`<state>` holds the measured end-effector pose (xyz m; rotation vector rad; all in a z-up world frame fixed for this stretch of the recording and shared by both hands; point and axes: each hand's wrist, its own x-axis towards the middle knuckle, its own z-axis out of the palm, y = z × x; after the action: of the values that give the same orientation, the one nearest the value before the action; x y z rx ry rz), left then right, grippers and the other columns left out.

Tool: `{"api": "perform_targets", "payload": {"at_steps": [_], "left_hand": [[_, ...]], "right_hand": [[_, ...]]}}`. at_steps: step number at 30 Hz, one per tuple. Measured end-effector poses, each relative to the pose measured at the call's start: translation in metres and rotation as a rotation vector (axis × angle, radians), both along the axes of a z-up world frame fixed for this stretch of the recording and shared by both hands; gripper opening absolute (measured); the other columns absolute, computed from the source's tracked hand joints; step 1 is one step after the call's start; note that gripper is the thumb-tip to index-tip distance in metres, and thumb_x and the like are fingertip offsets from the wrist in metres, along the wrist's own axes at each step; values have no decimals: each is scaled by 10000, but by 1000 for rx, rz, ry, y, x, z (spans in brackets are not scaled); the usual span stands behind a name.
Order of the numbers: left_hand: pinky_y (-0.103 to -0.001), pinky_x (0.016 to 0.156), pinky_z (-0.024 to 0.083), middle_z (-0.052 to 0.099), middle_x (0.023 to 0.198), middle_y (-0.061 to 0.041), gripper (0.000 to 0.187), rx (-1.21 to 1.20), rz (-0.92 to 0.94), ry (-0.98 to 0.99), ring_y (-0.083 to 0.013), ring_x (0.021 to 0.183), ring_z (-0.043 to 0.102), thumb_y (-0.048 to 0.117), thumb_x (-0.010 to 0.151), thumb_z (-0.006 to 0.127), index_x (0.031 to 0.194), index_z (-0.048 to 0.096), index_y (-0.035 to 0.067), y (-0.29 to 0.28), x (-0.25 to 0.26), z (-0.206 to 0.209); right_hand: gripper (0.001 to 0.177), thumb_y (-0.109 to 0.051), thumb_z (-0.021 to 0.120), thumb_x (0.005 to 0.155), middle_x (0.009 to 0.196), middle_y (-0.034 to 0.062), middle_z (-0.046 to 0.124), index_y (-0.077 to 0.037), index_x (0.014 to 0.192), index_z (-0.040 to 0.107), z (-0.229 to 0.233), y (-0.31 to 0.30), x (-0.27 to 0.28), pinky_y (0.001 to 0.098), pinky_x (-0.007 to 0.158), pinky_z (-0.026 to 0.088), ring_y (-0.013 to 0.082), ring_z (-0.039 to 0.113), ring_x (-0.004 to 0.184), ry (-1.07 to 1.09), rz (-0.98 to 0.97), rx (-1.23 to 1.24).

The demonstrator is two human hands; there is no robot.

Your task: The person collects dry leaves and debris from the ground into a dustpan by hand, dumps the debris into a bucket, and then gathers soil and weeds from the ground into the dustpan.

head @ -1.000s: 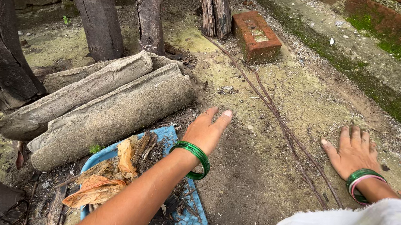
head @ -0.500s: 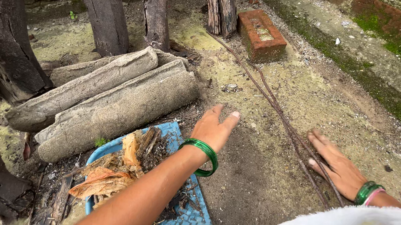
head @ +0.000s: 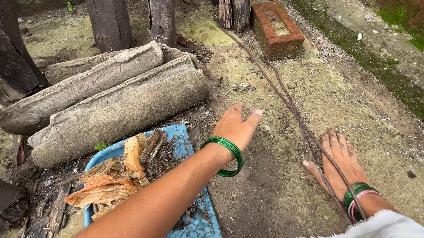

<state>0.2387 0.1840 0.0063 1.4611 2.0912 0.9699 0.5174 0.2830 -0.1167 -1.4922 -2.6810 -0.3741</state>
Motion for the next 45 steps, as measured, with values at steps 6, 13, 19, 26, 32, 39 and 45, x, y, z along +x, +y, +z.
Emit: {"api": "perform_targets", "payload": {"at_steps": [6, 13, 19, 26, 32, 39, 45], "left_hand": [[-423, 1203, 277, 393, 1576, -215, 835, -58, 17, -24, -328, 1478, 363, 585, 925, 470, 1528, 375, 16, -5, 1, 1], [-419, 1201, 315, 447, 1548, -227, 823, -26, 17, -14, -339, 1454, 421, 590, 934, 465, 1511, 418, 5, -10, -4, 3], [-433, 1190, 322, 458, 1533, -229, 810, -28, 34, -40, -348, 1439, 429, 578, 922, 491, 1506, 431, 19, -13, 2, 10], [-443, 1174, 336, 480, 1512, -225, 808, -25, 27, -53, -351, 1418, 455, 589, 906, 502, 1496, 450, 39, -9, 8, 14], [-450, 1159, 364, 517, 1475, -258, 811, -11, 11, -8, -369, 1393, 487, 598, 915, 502, 1474, 481, 11, -10, 7, 3], [-454, 1148, 372, 521, 1459, -267, 826, -31, 6, -20, -378, 1377, 493, 597, 895, 526, 1484, 469, 21, -16, -2, 7], [-448, 1154, 387, 551, 1445, -268, 811, -39, 22, -32, -377, 1368, 521, 592, 899, 522, 1481, 494, 28, -14, -8, 10]], "right_hand": [[865, -613, 430, 944, 1611, 253, 257, 4, 1535, 297, 15, 40, -30, 509, 1185, 271, 392, 243, 1489, 279, 7, -22], [287, -287, 579, 985, 1186, 6, 617, -169, 1232, 662, 6, 24, -13, 325, 1009, 557, 196, 601, 1170, 276, 149, 15], [274, -358, 656, 902, 1121, -53, 640, -211, 1129, 693, 34, -16, 17, 307, 875, 603, 129, 651, 1082, 131, 57, -93], [518, -360, 629, 825, 1323, 136, 597, -118, 1282, 656, 37, -34, 6, 500, 911, 530, 340, 577, 1201, 263, 766, 275], [262, -247, 639, 880, 1012, 54, 598, -144, 1120, 668, 19, -28, 11, 374, 802, 571, 251, 591, 975, 140, 415, 23], [215, -312, 650, 864, 986, 4, 605, -143, 997, 640, 8, -19, 63, 359, 890, 562, 199, 614, 1005, 225, 121, 68], [893, -683, 480, 832, 1620, 196, 302, -82, 1488, 411, -32, -26, 101, 523, 1091, 323, 372, 276, 1431, 85, -77, 92]]}}
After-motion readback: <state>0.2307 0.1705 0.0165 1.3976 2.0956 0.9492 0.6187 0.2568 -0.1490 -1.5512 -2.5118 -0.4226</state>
